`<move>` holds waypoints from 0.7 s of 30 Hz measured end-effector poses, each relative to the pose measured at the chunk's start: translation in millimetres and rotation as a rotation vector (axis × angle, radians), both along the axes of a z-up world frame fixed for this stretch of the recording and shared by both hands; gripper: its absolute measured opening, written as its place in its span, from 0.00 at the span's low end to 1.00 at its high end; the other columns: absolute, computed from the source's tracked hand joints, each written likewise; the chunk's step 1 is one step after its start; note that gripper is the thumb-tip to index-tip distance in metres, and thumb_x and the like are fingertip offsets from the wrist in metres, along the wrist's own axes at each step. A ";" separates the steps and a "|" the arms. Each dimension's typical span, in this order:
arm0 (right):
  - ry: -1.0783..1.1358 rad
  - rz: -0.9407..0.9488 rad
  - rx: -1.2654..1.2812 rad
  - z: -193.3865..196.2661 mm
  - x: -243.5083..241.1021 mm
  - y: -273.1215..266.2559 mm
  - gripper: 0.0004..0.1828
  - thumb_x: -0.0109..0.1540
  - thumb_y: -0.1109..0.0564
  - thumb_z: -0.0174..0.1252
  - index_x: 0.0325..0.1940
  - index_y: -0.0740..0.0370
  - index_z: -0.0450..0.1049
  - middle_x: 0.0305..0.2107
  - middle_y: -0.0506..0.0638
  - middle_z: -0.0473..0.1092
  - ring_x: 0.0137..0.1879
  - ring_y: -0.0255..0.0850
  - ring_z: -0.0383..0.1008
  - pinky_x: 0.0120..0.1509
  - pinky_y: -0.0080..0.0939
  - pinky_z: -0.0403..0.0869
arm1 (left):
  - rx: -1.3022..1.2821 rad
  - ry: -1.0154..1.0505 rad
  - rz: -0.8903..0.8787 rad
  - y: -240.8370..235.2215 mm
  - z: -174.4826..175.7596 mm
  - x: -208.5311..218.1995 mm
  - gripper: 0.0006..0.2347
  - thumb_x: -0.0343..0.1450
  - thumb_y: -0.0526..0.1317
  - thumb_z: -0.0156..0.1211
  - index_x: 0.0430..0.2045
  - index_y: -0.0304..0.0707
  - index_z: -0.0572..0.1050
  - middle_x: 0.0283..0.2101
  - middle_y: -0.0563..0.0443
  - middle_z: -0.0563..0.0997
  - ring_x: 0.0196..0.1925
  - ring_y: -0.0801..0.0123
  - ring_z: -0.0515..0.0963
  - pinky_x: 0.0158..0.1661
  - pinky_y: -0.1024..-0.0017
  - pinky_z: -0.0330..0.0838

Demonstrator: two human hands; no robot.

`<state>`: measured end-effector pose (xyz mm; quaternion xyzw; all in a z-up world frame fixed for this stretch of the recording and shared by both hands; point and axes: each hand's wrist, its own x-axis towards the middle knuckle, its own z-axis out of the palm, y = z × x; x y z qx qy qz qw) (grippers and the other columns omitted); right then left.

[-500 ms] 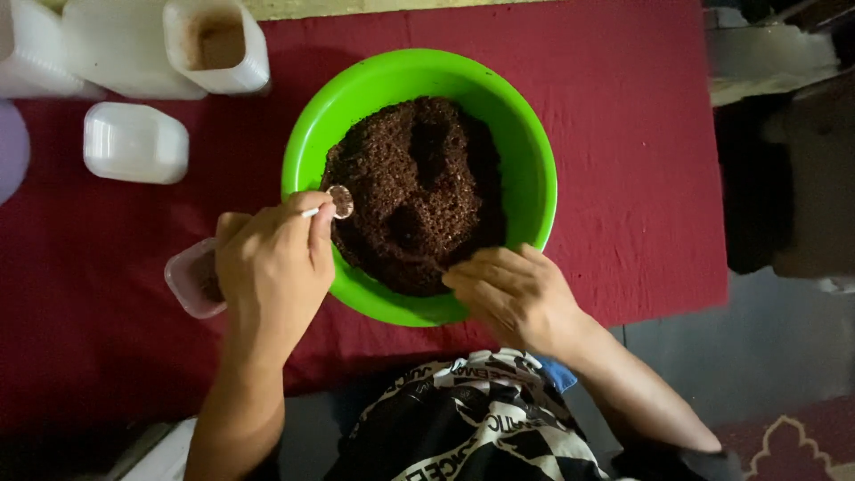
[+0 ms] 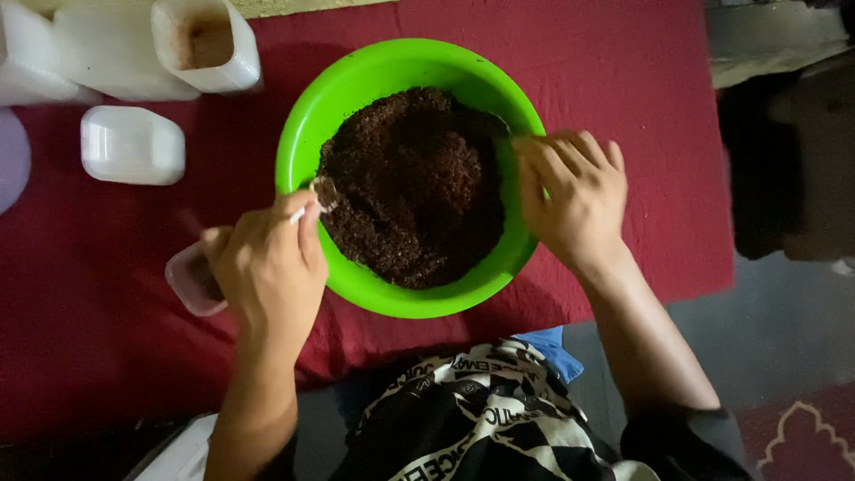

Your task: The person mixes a dark brown granular substance in a green bowl using two spoons. They then transfer some of the mixture into a small clear container.

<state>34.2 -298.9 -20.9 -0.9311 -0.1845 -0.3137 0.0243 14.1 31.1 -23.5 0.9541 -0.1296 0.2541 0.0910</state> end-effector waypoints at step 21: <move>-0.016 0.005 -0.133 0.1 -42.2 5.2 0.05 0.59 0.61 0.55 0.33 0.54 0.77 0.30 0.49 0.73 0.37 0.47 0.71 0.38 0.43 0.60 | 0.055 0.137 0.017 -3.9 21.5 -9.2 0.04 0.80 0.45 0.60 0.38 0.52 0.80 0.21 0.59 0.78 0.27 0.67 0.80 0.39 0.65 0.64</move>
